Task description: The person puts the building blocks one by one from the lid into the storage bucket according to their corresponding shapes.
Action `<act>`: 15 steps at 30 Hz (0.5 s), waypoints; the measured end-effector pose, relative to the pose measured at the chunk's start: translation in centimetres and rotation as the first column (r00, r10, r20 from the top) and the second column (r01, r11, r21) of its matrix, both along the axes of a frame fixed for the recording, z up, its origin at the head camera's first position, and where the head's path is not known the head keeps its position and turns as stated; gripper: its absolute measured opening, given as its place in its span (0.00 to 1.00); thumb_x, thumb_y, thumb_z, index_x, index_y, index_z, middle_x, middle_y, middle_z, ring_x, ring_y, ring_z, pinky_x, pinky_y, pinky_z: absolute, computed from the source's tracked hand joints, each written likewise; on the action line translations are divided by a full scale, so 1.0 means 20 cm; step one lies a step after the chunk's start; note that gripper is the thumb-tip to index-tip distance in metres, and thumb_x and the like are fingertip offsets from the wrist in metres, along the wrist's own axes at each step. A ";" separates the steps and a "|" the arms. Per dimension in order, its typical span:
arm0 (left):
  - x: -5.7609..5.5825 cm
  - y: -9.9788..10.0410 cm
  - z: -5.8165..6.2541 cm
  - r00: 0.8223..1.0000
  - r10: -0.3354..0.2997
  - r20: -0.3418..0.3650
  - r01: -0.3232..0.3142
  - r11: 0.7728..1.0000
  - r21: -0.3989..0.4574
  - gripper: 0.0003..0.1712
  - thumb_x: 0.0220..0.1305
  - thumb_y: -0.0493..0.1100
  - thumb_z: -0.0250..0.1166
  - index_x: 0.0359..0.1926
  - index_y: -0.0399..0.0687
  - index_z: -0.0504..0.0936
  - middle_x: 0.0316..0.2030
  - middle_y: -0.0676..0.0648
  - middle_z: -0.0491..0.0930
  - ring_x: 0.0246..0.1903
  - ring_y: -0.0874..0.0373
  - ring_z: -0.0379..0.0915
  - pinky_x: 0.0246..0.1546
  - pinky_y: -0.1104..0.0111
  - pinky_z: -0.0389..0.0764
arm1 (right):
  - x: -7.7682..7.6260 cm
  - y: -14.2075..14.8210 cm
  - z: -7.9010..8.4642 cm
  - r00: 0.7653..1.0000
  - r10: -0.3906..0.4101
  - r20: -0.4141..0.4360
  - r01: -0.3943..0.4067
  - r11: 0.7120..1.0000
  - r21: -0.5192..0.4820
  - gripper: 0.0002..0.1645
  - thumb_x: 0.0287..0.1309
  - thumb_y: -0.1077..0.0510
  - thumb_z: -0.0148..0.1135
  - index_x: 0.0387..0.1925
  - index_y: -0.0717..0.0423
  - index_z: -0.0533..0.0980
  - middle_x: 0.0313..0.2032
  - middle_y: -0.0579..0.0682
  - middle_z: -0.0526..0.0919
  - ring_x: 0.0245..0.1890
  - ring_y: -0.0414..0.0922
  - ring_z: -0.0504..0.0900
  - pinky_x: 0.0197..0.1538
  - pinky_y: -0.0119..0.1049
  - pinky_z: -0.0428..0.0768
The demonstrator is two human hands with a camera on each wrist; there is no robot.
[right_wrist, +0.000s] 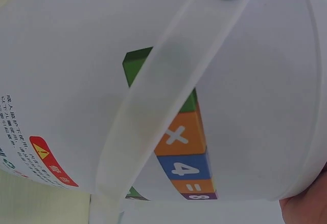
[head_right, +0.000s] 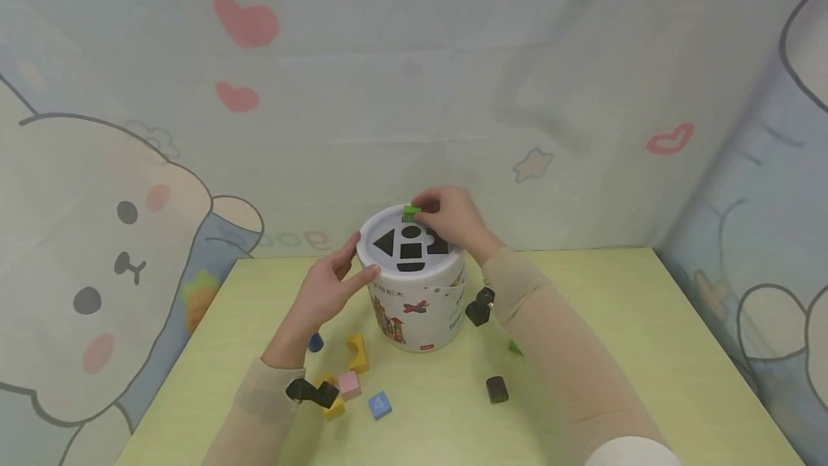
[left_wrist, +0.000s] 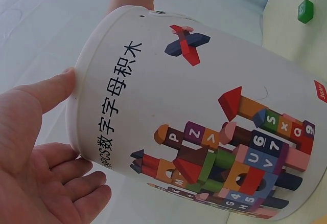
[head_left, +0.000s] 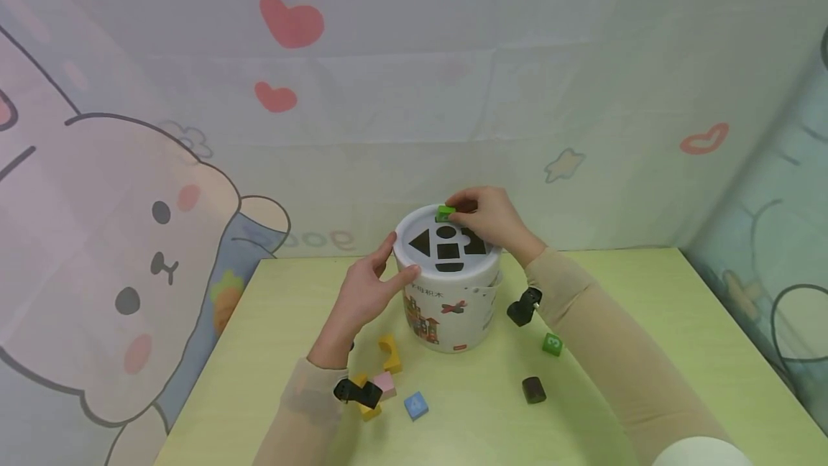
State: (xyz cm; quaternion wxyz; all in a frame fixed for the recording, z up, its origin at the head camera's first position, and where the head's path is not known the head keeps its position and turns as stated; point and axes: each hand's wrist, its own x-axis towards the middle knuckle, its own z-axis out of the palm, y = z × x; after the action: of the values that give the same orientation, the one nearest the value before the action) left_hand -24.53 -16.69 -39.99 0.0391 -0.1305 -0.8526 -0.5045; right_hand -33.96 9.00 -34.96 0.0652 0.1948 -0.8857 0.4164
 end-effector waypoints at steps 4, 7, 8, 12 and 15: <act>0.00 0.00 0.00 1.000 -0.003 0.002 0.003 1.000 0.004 0.50 0.71 0.59 0.73 0.85 0.51 0.60 0.81 0.51 0.60 0.79 0.51 0.57 0.78 0.56 0.65 | 0.01 0.00 0.00 1.000 0.006 -0.007 -0.006 1.000 0.013 0.16 0.70 0.60 0.72 0.56 0.61 0.86 0.51 0.57 0.89 0.52 0.53 0.88 0.56 0.47 0.87; 0.00 -0.01 0.00 1.000 -0.003 0.005 0.003 1.000 0.004 0.50 0.71 0.59 0.73 0.85 0.53 0.60 0.81 0.51 0.60 0.79 0.52 0.57 0.78 0.56 0.65 | 0.01 -0.01 0.00 1.000 0.011 -0.019 -0.010 1.000 0.020 0.16 0.69 0.60 0.72 0.56 0.62 0.86 0.50 0.57 0.90 0.51 0.53 0.88 0.56 0.47 0.87; 0.00 -0.01 0.00 1.000 -0.002 0.006 0.002 1.000 0.002 0.50 0.71 0.59 0.73 0.85 0.53 0.60 0.81 0.51 0.60 0.79 0.52 0.57 0.78 0.56 0.65 | 0.01 -0.01 0.00 1.000 0.011 -0.023 -0.011 1.000 0.023 0.16 0.69 0.60 0.72 0.55 0.62 0.86 0.50 0.57 0.90 0.51 0.53 0.88 0.56 0.47 0.87; 0.00 -0.01 0.00 1.000 0.004 0.007 -0.004 1.000 -0.005 0.50 0.71 0.60 0.72 0.85 0.54 0.60 0.81 0.51 0.60 0.79 0.51 0.58 0.77 0.56 0.66 | 0.01 -0.02 0.00 0.999 0.009 -0.032 -0.008 1.000 0.026 0.16 0.70 0.61 0.71 0.56 0.62 0.86 0.50 0.58 0.90 0.51 0.54 0.88 0.56 0.47 0.87; 0.00 -0.02 0.00 1.000 0.012 0.010 -0.012 1.000 -0.008 0.50 0.71 0.60 0.72 0.85 0.54 0.60 0.81 0.51 0.61 0.79 0.50 0.59 0.77 0.55 0.66 | 0.01 -0.02 -0.01 0.999 0.004 -0.033 -0.004 1.000 0.026 0.16 0.70 0.61 0.71 0.56 0.62 0.86 0.50 0.58 0.90 0.51 0.54 0.88 0.56 0.47 0.87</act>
State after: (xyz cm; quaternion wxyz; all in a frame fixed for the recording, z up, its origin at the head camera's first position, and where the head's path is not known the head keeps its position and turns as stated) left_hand -24.53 -17.08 -39.91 0.0373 -0.1229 -0.8555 -0.5016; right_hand -33.72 8.57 -35.11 0.0767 0.2043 -0.8894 0.4017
